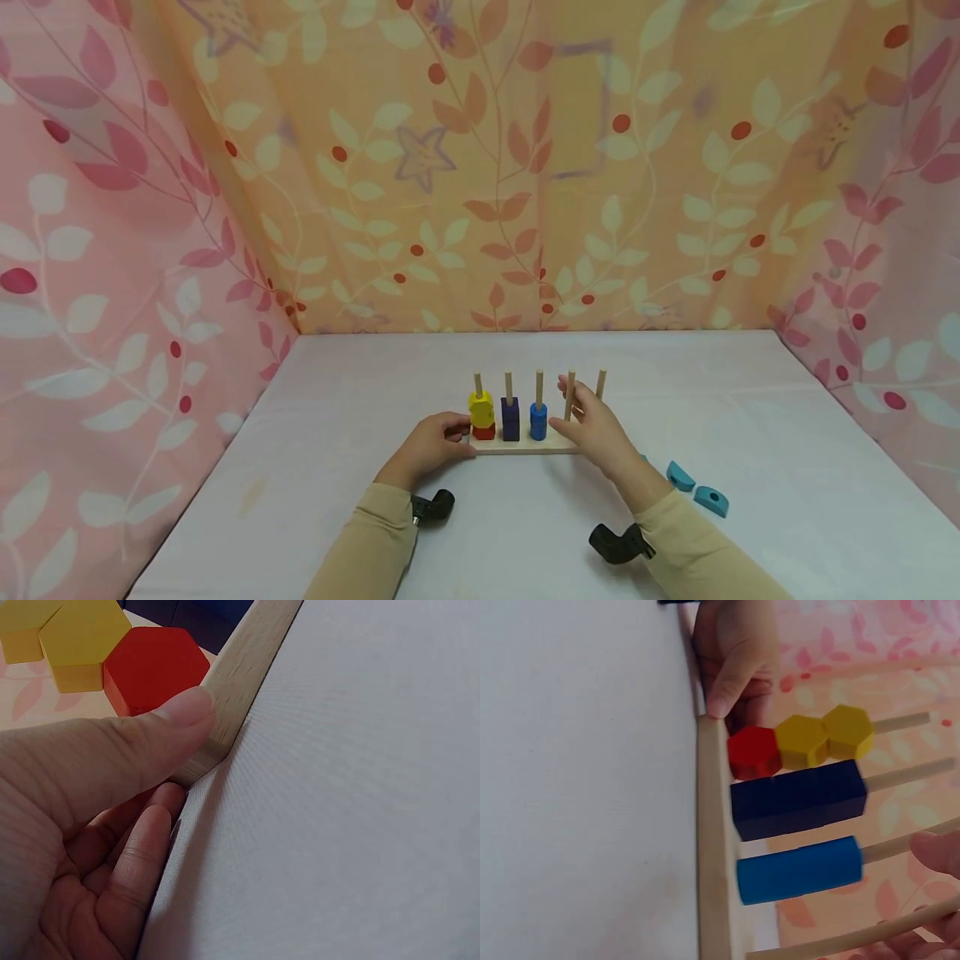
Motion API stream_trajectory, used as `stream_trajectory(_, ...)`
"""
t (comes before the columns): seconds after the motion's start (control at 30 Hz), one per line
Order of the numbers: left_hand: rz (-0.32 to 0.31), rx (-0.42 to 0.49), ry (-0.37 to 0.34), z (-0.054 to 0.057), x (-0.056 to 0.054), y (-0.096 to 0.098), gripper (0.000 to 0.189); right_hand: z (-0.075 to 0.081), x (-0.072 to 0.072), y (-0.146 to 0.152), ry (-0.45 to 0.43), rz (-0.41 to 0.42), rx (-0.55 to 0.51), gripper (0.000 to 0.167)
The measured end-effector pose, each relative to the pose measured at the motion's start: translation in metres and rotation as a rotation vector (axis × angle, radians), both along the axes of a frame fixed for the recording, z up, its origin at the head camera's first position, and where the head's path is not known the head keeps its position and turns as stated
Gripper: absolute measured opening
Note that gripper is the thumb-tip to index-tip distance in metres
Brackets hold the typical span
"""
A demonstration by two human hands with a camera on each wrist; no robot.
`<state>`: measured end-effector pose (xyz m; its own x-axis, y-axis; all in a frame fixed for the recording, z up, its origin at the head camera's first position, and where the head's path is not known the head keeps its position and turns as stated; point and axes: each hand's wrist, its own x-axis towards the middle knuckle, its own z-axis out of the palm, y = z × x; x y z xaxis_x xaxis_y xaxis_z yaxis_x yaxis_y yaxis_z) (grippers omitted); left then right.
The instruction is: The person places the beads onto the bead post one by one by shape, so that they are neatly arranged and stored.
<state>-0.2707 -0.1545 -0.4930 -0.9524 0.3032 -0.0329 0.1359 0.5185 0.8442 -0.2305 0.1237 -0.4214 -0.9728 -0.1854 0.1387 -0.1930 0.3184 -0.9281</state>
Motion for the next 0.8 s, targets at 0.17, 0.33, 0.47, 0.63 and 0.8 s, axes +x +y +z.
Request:
stream_trajectory(0.17,-0.01,-0.002,0.008,0.002,0.0,0.001,0.053,0.014,0.014,0.012,0.032,0.03,0.016,0.067)
stream_trajectory(0.33,-0.007,-0.014,0.004,0.002,0.0,0.001,0.053,0.02,0.024,0.033,0.072,0.045,0.054,0.061)
stream_trajectory(0.47,-0.001,-0.021,0.001,0.002,0.0,0.001,0.053,0.019,0.028,0.057,0.077,0.048,0.088,0.052)
stream_trajectory(0.63,0.005,-0.023,-0.005,0.002,0.0,0.001,0.052,0.018,0.032,0.085,0.069,0.004,0.188,0.043)
stream_trajectory(0.8,0.004,-0.019,-0.005,0.004,0.002,0.001,0.051,0.016,0.036,0.11,0.033,-0.017,0.327,0.039)
